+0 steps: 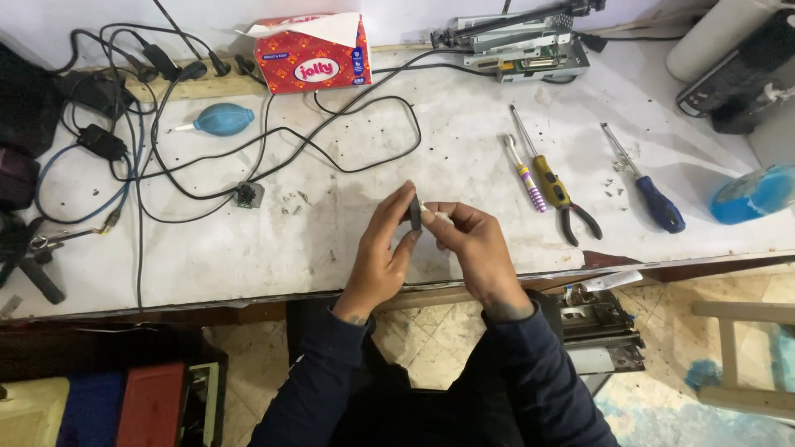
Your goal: The person wipes a black metal bracket with a white cloth, then uses a toothbrush to scrub a small black cylindrical component. The person handles the bracket and the cylindrical component one at a time on a cluttered workbench.
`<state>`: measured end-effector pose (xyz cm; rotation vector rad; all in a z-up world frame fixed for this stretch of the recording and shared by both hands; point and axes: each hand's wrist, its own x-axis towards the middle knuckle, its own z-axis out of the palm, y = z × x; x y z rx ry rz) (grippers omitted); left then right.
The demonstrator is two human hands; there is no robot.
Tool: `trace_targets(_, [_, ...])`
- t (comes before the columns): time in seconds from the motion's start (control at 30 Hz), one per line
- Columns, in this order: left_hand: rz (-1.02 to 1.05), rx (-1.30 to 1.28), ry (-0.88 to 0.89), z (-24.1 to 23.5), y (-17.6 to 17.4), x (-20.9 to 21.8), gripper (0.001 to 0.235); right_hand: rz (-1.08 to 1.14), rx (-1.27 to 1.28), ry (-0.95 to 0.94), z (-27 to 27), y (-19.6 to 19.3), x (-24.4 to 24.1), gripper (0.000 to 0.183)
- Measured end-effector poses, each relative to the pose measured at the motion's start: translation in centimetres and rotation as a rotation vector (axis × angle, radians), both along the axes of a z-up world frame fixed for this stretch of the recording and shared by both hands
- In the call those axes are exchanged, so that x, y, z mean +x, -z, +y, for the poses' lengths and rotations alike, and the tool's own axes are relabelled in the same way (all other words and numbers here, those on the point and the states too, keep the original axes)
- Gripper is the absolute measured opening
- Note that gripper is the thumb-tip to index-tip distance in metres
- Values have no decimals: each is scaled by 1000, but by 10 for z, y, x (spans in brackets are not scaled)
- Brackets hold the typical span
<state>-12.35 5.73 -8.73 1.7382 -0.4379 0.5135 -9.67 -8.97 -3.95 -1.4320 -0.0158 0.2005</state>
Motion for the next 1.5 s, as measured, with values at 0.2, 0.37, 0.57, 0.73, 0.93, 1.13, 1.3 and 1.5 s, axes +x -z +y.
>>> trace_targets(0.2, [55,-141,64,4,12,4,50,-112,-48,-8,-4,16,-6,16])
trace_targets(0.37, [88,-100,0,-4,6,-1,54,-81,-101,-20,-6,10,-12,17])
trace_targets(0.57, [13,137,-55,-11,-1,-3,57,8,-129,-14,-14,17,-3,19])
trace_targets(0.73, [55,28,9,-5,5,-2,57,73,111,166,-8,-4,-4,23])
trace_targets(0.93, [100,-549,313,11,17,7,53,-242,-155,241,-25,25,23,18])
trace_targets(1.13, [214,-867,425,15,27,6,55,-525,-657,198,-37,46,41,37])
trace_targets(1.3, [296,-944,376,18,29,11,52,-848,-1150,564,-68,59,61,28])
trace_targets(1.5, [341,-957,193,23,42,25,51,-787,-1503,668,-89,94,92,26])
